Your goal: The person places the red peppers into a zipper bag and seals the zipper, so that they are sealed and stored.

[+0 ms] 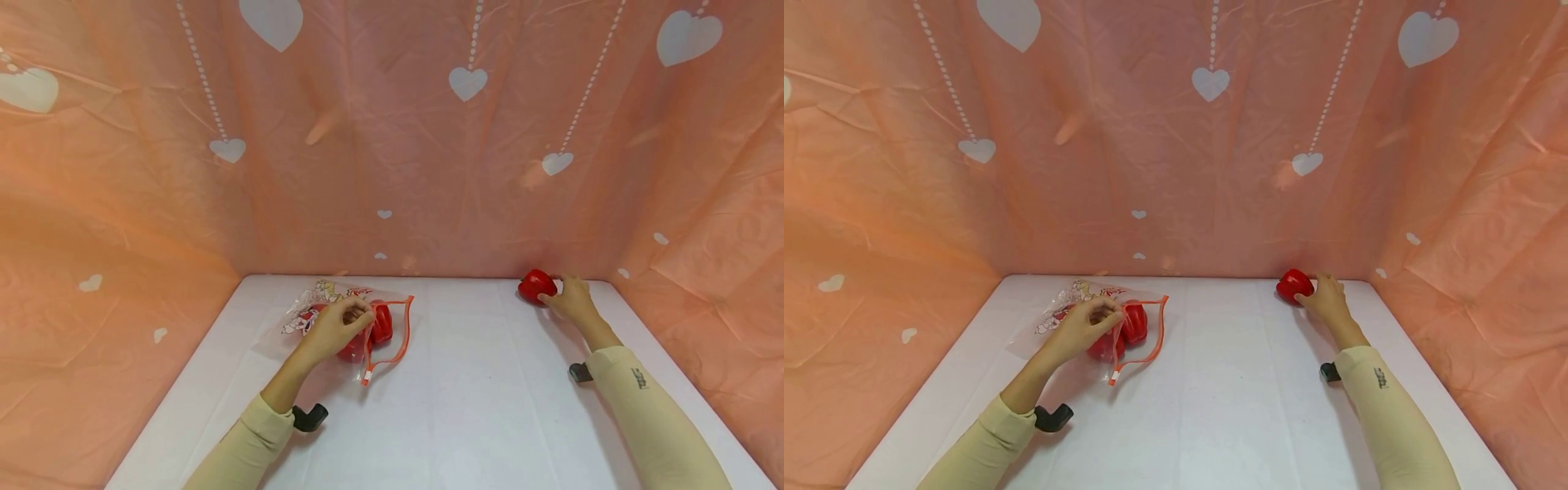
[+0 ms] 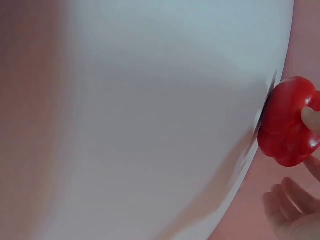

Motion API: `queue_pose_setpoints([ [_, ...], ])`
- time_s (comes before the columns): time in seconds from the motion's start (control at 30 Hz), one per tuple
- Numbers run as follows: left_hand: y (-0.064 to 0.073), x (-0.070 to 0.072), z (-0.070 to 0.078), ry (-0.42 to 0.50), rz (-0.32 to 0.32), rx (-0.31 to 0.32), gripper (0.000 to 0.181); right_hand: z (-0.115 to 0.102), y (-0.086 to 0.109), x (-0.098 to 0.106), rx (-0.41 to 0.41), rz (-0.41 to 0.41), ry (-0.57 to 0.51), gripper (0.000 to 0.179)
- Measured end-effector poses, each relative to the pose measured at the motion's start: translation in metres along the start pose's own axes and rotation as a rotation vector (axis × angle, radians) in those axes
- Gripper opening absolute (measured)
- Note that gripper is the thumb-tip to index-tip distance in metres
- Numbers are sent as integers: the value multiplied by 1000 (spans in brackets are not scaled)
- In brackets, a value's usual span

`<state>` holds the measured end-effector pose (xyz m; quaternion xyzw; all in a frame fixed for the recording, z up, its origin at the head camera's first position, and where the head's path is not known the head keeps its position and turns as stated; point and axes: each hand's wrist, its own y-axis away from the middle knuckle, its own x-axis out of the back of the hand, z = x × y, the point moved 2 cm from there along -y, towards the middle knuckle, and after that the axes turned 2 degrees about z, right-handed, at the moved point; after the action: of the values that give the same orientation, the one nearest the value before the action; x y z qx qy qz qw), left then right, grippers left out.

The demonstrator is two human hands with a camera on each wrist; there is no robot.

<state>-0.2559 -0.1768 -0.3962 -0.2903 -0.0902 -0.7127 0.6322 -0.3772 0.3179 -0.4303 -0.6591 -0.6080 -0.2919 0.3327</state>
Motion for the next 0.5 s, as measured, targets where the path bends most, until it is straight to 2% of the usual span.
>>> queue_pose_setpoints([
  [0.1, 0, 0, 0, -1, 0, -4, 12, 0, 1, -1, -53, -39, -67, 69],
  [0.23, 0, 0, 0, 0, 1, -2, 12, -3, 3, -2, -97, -61, -102, 79],
  [0.5, 0, 0, -1, 3, -1, 6, 14, -5, 6, -5, -77, -81, -96, 79],
])
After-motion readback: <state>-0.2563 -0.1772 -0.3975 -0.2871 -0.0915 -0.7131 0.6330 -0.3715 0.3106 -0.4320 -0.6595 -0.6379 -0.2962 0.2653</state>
